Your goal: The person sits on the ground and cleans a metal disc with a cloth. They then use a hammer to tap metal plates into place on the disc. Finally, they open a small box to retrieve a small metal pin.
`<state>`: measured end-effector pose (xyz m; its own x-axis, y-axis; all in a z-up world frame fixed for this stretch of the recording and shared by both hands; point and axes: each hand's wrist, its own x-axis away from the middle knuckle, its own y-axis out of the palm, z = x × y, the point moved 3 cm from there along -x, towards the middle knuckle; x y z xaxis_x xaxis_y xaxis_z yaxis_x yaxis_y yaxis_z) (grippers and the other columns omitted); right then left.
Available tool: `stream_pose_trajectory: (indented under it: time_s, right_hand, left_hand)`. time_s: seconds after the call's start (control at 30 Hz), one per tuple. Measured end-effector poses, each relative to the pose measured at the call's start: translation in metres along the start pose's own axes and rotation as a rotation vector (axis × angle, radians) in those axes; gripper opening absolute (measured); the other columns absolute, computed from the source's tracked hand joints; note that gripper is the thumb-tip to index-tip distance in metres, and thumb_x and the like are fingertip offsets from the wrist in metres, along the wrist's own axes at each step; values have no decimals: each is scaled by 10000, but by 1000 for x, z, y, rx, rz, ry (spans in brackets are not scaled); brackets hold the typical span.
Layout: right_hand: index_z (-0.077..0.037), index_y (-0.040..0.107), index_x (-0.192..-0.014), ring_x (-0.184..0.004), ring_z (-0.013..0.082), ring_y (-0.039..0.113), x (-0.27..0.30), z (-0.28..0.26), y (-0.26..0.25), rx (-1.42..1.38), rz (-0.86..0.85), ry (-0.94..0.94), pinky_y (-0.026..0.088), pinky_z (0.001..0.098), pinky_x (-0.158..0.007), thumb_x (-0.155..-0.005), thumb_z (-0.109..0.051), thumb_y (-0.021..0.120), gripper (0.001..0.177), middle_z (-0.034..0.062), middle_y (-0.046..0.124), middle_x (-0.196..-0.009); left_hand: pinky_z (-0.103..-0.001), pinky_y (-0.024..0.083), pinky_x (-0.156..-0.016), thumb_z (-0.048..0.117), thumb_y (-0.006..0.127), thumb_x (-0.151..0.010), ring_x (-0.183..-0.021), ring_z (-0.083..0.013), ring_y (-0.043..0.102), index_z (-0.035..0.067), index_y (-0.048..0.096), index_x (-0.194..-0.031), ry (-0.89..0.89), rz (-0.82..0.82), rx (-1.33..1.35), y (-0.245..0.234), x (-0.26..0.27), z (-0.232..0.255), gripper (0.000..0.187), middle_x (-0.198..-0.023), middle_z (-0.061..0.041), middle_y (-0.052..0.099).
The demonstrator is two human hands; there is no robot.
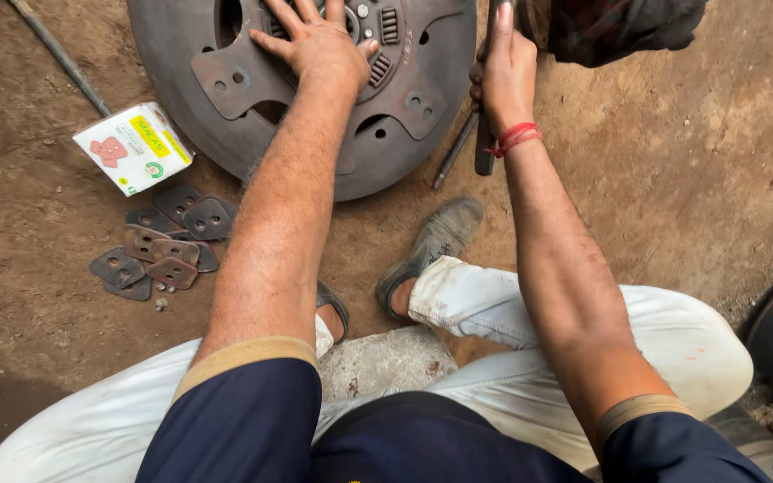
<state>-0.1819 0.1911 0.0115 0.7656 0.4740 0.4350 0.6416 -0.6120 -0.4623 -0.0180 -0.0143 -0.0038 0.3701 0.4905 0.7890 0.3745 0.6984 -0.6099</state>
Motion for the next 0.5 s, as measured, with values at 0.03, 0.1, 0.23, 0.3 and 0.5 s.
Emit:
stream_pose_trajectory:
  time_s: [0.03, 0.1, 0.23, 0.3, 0.5]
  right_hand:
    - [-70, 484, -793, -428, 113, 458, -7, -2, 5, -68, -20, 60, 374, 311, -398, -1118, -542, 388, 582, -9, 462, -551]
    - [-82, 506, -769, -417, 105, 526, -29, -12, 23, 33, -34, -113, 435, 294, -400, -1113, -575, 364, 618, -7, 499, -536]
    - [-93, 500, -867, -490, 108, 530, -50, -21, 14, -93, -156, 42, 444, 292, -423, -1121, -622, 506, 587, -4, 531, -642]
    - [-93, 457, -812, -453, 110, 519, -32, -23, 17, -68, -88, -31, 427, 293, -396, -1071, -668, 425, 632, 0, 495, -597]
    - [-111, 451, -757, -453, 99, 498, -8, -14, 11, -123, -8, 131, 402, 290, -392, -1024, -703, 365, 655, -23, 449, -576]
  left_hand:
    - [-845, 116, -1147, 721, 538, -953, -1529, -541, -74, 264, 52, -1675, -11, 12, 6, -1, -1, -4, 983, -1705, -249, 6]
    - [-855, 103, -1179, 708, 521, -996, -1562, -525, -42, 260, 93, -1693, -7, -23, -5, -2, -6, -3, 932, -1732, -229, 40]
    - [-846, 103, -1160, 706, 536, -968, -1545, -530, -73, 279, 70, -1678, -15, -7, 28, -3, -4, -3, 952, -1711, -250, 7]
    - [-856, 96, -1152, 710, 546, -953, -1530, -540, -96, 283, 55, -1672, -13, -21, 28, -3, -7, -1, 970, -1707, -249, -29]
    - [-875, 128, -1140, 701, 566, -955, -1512, -580, -136, 302, 2, -1676, 6, 30, 32, -9, 0, -3, 999, -1704, -265, -100]
